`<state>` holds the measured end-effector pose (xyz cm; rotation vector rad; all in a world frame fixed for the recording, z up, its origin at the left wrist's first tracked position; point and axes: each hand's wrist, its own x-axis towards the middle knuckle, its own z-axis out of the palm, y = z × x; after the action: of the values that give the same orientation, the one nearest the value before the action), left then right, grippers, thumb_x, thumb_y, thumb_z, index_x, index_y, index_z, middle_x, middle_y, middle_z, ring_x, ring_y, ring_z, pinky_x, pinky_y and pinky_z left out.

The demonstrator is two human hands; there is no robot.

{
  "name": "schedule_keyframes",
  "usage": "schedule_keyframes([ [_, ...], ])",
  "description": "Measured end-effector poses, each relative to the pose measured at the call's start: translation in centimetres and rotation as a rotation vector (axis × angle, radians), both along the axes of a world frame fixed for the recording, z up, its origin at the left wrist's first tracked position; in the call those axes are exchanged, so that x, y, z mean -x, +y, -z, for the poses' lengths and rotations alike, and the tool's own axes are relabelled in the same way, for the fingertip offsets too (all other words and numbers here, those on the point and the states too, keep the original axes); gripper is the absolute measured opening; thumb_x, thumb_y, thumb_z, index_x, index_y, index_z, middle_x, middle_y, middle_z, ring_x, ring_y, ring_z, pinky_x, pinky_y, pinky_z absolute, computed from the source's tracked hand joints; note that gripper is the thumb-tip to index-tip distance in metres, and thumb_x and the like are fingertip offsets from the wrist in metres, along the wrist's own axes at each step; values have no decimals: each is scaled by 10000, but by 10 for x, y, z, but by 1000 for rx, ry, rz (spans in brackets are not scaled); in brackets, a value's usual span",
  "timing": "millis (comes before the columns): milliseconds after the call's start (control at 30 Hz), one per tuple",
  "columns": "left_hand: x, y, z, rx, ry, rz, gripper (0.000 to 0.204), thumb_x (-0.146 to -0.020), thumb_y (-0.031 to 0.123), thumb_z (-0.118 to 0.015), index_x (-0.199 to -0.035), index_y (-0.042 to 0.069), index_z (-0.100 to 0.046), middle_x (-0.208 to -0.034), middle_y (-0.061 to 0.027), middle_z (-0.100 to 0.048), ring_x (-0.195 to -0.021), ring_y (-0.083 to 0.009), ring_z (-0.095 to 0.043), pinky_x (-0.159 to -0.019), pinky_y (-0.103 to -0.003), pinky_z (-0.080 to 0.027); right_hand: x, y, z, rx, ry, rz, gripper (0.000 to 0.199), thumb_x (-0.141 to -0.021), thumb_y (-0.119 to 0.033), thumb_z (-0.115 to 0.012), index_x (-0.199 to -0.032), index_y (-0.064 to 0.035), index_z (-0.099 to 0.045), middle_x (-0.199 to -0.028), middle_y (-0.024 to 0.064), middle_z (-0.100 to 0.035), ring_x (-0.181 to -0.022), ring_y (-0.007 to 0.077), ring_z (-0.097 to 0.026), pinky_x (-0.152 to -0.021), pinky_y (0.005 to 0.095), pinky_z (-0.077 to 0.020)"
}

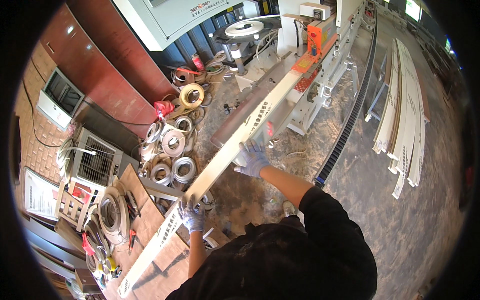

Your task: The person repeatedly picks up long wooden planks and feeds them through a planer machine. After each pass, the person retrieves the plank and places it on a stack nearby. The cycle continues with multiple planks throughout the clip.

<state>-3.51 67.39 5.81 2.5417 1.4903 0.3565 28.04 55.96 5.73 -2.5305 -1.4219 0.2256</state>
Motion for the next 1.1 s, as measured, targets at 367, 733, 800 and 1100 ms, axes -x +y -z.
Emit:
schedule_keyframes([
  [367,1,4,4,20,-7,7,682,-688,399,-763,-1332,264,-582,-1505,-78,-396,-1407,-319,-301,-1190,-439,-174,-1,0,-4,45,7,-7,1065,-788,-760,-499,-1538,-93,-144,-1560,249,-179,-1463,378,-145,-1176,532,-52],
  [733,-2,0,-5,-22,16,45,630,-716,372,-739,-1320,281,-586,-1482,-68,-423,-1398,-283,-324,-1188,-440,-183,-1,0,2,-16,29,-2,1049,-784,-722,-539,-1530,-76,-181,-1552,255,-198,-1462,383,-133,-1174,532,-6],
  [800,-4,2,-4,-30,4,55,612,-724,369,-731,-1312,274,-593,-1470,-71,-435,-1383,-285,-349,-1182,-445,-196,0,0,2,4,5,-1,1063,-785,-742,-519,-1534,-79,-160,-1555,260,-181,-1463,382,-139,-1177,529,-33],
  [1100,-9,18,10,-146,-89,235,495,-784,345,-624,-1270,250,-619,-1362,-99,-523,-1277,-319,-452,-1112,-477,-296,4,1,1,12,-17,12,1078,-776,-755,-523,-1534,-76,-165,-1552,265,-191,-1460,381,-158,-1175,522,-32],
])
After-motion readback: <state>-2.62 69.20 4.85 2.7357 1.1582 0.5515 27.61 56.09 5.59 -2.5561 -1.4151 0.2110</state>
